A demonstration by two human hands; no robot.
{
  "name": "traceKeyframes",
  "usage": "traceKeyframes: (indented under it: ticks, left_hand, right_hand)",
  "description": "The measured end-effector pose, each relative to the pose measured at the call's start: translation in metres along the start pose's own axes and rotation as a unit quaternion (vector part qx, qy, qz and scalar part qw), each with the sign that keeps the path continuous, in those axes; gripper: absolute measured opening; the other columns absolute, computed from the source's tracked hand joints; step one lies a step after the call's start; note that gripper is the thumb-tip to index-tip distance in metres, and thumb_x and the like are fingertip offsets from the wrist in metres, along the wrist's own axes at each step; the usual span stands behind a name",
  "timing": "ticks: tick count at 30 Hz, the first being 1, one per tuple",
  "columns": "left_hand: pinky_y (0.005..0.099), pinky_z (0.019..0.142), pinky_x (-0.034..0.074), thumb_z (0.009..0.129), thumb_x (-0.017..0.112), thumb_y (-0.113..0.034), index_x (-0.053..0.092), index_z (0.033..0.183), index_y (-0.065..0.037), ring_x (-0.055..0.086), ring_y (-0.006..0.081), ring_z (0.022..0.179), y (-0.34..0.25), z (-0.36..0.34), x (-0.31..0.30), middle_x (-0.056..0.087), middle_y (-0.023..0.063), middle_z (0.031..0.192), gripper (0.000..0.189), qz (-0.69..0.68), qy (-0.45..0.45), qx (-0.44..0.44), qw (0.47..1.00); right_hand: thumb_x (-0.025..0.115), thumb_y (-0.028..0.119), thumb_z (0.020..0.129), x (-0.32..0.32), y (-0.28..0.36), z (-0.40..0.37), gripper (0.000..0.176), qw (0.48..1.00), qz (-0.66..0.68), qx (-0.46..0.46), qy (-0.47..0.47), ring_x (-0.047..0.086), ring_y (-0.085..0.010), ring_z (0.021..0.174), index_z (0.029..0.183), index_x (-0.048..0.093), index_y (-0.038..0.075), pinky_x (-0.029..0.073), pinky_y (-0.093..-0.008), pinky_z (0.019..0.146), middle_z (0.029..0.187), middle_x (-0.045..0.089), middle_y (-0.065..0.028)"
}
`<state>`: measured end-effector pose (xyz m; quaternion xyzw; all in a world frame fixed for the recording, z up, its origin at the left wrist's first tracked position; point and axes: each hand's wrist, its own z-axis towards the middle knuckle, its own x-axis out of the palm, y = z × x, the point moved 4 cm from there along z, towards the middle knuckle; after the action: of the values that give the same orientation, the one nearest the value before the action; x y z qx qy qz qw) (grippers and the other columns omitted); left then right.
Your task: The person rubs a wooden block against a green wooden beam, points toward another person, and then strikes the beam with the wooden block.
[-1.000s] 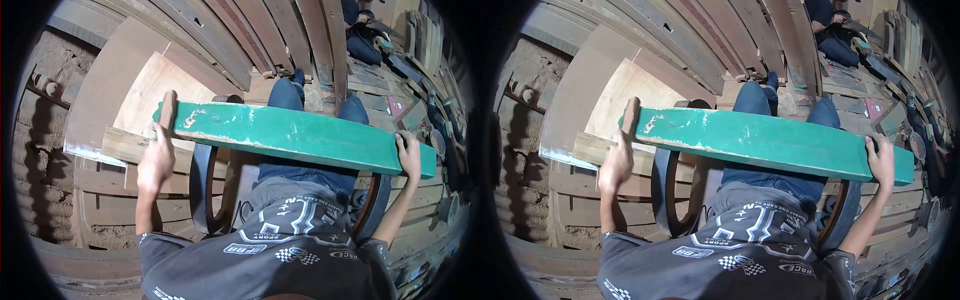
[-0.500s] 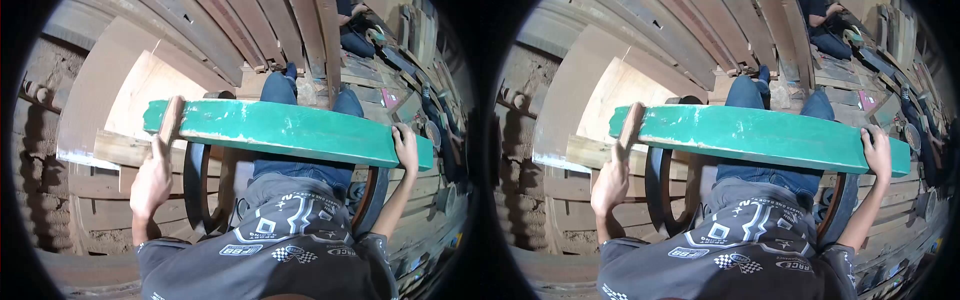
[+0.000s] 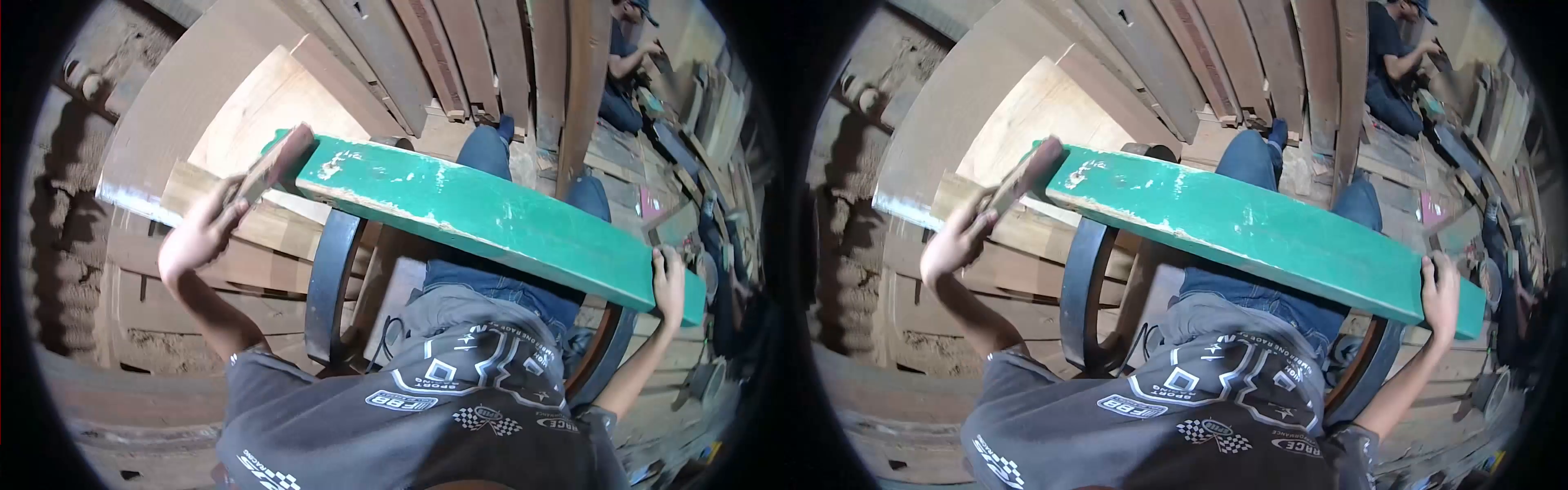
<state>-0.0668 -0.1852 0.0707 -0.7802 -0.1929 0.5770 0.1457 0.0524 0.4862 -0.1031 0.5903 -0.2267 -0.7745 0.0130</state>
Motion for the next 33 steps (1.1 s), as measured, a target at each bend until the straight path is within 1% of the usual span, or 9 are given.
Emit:
traceKeyframes:
  ticks: [2,6,9,12,16,25,29,32,33]
  left_hand:
    - [0.0202,0.043,0.036,0.103,0.05,-0.029,0.045,0.141,-0.009,0.043,0.0029,0.055,0.016,0.016,-0.012,0.046,-0.0024,0.072,0.043,-0.088,-0.012,0.031,0.996]
    - [0.0217,0.049,0.037,0.104,0.049,-0.03,0.043,0.144,-0.009,0.043,0.0052,0.059,0.073,0.046,-0.025,0.053,-0.0004,0.083,0.046,-0.165,-0.089,0.106,0.977]
    - [0.0217,0.048,0.036,0.104,0.049,-0.03,0.042,0.145,-0.008,0.044,0.0049,0.06,0.093,0.049,-0.018,0.054,-0.0006,0.084,0.047,-0.164,-0.118,0.069,0.977]
    - [0.0218,0.047,0.037,0.104,0.047,-0.034,0.044,0.143,-0.008,0.044,0.0053,0.058,0.088,0.04,-0.007,0.052,-0.0008,0.082,0.047,-0.123,-0.086,-0.031,0.988]
    - [0.0229,0.045,0.037,0.104,0.046,-0.035,0.042,0.145,-0.01,0.044,0.0063,0.053,0.099,0.04,0.003,0.049,0.0007,0.079,0.048,-0.185,-0.069,-0.019,0.98]
    - [0.0235,0.045,0.039,0.104,0.045,-0.037,0.039,0.148,-0.01,0.045,0.0064,0.052,0.096,0.083,0.001,0.049,0.0016,0.08,0.052,-0.133,-0.07,0.003,0.989]
    - [0.0229,0.044,0.039,0.104,0.045,-0.037,0.039,0.147,-0.008,0.046,0.0064,0.052,0.09,0.058,-0.002,0.05,0.0015,0.079,0.052,-0.108,-0.057,-0.041,0.992]
    - [0.0229,0.042,0.039,0.103,0.047,-0.038,0.059,0.113,-0.004,0.048,0.0075,0.05,0.088,0.043,-0.004,0.054,0.0024,0.078,0.038,-0.141,-0.076,-0.027,0.987]
    - [0.0224,0.042,0.039,0.104,0.045,-0.039,0.04,0.147,-0.007,0.049,0.0071,0.052,0.094,0.048,-0.004,0.052,0.0022,0.08,0.053,-0.133,-0.049,-0.031,0.989]
  right_hand:
    - [0.053,0.027,0.1,-0.002,0.002,-0.001,0.034,1.0,-0.007,-0.009,-0.01,0.054,-0.0418,0.108,0.112,0.059,-0.004,0.041,-0.0451,0.095,0.115,0.061,-0.0237]
    - [0.053,0.027,0.1,0.003,-0.008,-0.001,0.034,1.0,-0.021,-0.017,-0.005,0.054,-0.0417,0.108,0.115,0.058,-0.003,0.041,-0.0452,0.095,0.117,0.06,-0.023]
    - [0.052,0.026,0.1,0.004,-0.009,-0.001,0.032,1.0,-0.02,-0.021,-0.01,0.055,-0.041,0.106,0.112,0.058,-0.003,0.041,-0.0441,0.094,0.111,0.061,-0.0223]
    - [0.052,0.024,0.1,0.003,-0.004,0.001,0.028,0.999,-0.007,-0.032,-0.022,0.055,-0.0393,0.101,0.107,0.059,-0.003,0.041,-0.0434,0.092,0.104,0.06,-0.0214]
    - [0.051,0.023,0.1,0.005,-0.007,-0.001,0.027,0.998,-0.01,-0.047,-0.04,0.055,-0.0386,0.099,0.106,0.059,-0.002,0.042,-0.0435,0.09,0.102,0.06,-0.0209]
    - [0.05,0.023,0.101,0.001,0.003,-0.001,0.027,0.998,0.017,-0.05,-0.023,0.054,-0.0394,0.097,0.106,0.058,-0.003,0.041,-0.0446,0.088,0.101,0.059,-0.0211]
    - [0.048,0.025,0.101,-0.002,0.006,0.0,0.029,0.999,-0.009,-0.05,-0.011,0.053,-0.0402,0.097,0.104,0.057,-0.003,0.04,-0.0448,0.088,0.1,0.058,-0.0213]
    - [0.048,0.025,0.101,0.004,-0.002,-0.001,0.03,0.998,-0.018,-0.055,-0.038,0.053,-0.0407,0.096,0.103,0.056,-0.004,0.04,-0.0455,0.088,0.098,0.057,-0.0215]
    - [0.049,0.025,0.101,0.001,0.005,0.0,0.03,0.999,-0.026,-0.036,-0.023,0.053,-0.041,0.097,0.102,0.057,-0.004,0.04,-0.0455,0.088,0.098,0.057,-0.022]
